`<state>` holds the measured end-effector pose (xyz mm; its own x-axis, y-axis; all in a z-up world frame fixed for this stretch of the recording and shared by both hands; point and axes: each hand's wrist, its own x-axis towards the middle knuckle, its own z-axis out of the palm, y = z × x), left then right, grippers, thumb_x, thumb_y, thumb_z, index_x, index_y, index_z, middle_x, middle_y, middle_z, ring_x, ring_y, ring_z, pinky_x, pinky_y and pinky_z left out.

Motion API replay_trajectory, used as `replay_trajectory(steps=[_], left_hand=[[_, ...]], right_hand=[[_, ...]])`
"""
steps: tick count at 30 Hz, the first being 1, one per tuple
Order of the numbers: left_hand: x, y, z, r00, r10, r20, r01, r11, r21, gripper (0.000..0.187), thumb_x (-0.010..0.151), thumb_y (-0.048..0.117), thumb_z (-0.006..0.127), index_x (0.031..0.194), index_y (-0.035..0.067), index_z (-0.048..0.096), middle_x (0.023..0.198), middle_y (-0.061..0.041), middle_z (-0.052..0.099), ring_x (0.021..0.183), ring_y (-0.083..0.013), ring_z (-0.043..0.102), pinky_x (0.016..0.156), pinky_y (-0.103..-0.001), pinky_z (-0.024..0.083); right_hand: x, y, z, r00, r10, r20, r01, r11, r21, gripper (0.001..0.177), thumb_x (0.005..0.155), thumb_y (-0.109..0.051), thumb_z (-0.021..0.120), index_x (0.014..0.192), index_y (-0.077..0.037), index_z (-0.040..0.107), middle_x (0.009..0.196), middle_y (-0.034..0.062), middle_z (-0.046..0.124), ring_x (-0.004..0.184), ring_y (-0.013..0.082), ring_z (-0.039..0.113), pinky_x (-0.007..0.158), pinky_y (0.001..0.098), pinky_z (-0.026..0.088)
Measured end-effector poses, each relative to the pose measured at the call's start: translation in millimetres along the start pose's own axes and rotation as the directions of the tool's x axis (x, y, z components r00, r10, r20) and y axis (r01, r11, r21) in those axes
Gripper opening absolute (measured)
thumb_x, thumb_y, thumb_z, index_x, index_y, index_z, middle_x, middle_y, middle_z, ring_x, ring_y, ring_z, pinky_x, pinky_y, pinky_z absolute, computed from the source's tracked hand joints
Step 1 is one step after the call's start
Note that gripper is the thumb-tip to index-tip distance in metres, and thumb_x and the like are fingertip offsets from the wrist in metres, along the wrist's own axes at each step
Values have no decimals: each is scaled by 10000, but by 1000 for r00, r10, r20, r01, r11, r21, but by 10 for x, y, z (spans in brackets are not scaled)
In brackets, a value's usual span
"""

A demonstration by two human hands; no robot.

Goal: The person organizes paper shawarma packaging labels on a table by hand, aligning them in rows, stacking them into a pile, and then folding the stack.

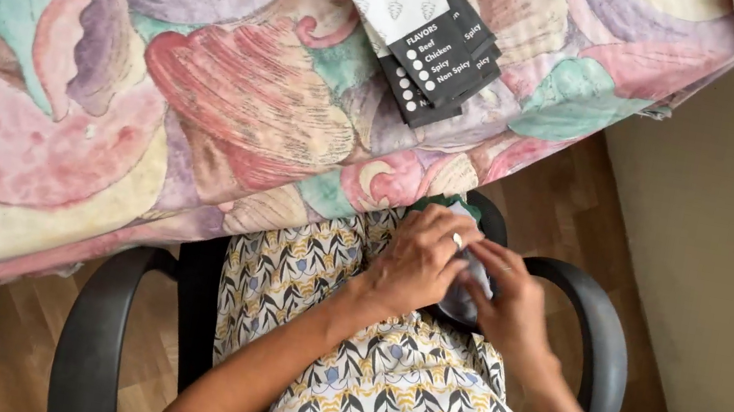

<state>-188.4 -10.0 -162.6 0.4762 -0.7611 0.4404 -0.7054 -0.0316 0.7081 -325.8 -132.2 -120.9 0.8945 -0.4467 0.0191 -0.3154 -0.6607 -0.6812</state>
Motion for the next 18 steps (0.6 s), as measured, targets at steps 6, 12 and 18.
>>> replay_trajectory(steps=[6, 12, 18], left_hand=[[-330, -446, 143, 961, 20, 275, -47, 995, 92, 264, 862, 230, 747, 1105, 130, 775, 1300, -14, 672, 1262, -222, 542, 952, -400, 463], [-251, -238, -11, 980, 150, 133, -160, 985, 68, 65, 850, -8, 758, 787, -11, 772, 1146, -209, 745, 1088, -335, 622, 902, -517, 454], [-121, -111, 135, 999, -32, 1, 32, 991, 129, 325, 946, 39, 676, 636, -52, 651, 906, -125, 660, 942, -311, 540, 864, -491, 466]], right_hand=[[-178, -107, 170, 999, -1, -50, 6, 995, 96, 400, 875, -187, 798, 1265, -115, 749, 1244, 137, 749, 1176, 374, 678, 965, 492, 543], [-285, -240, 48, 961, 274, -32, -272, 960, 61, 322, 835, -246, 808, 1149, -177, 798, 1163, 8, 791, 1174, 101, 680, 778, 266, 616], [-228, -78, 243, 956, -93, -277, 90, 996, -25, 137, 859, -21, 805, 982, -77, 783, 951, 29, 764, 861, 136, 723, 760, 249, 578]])
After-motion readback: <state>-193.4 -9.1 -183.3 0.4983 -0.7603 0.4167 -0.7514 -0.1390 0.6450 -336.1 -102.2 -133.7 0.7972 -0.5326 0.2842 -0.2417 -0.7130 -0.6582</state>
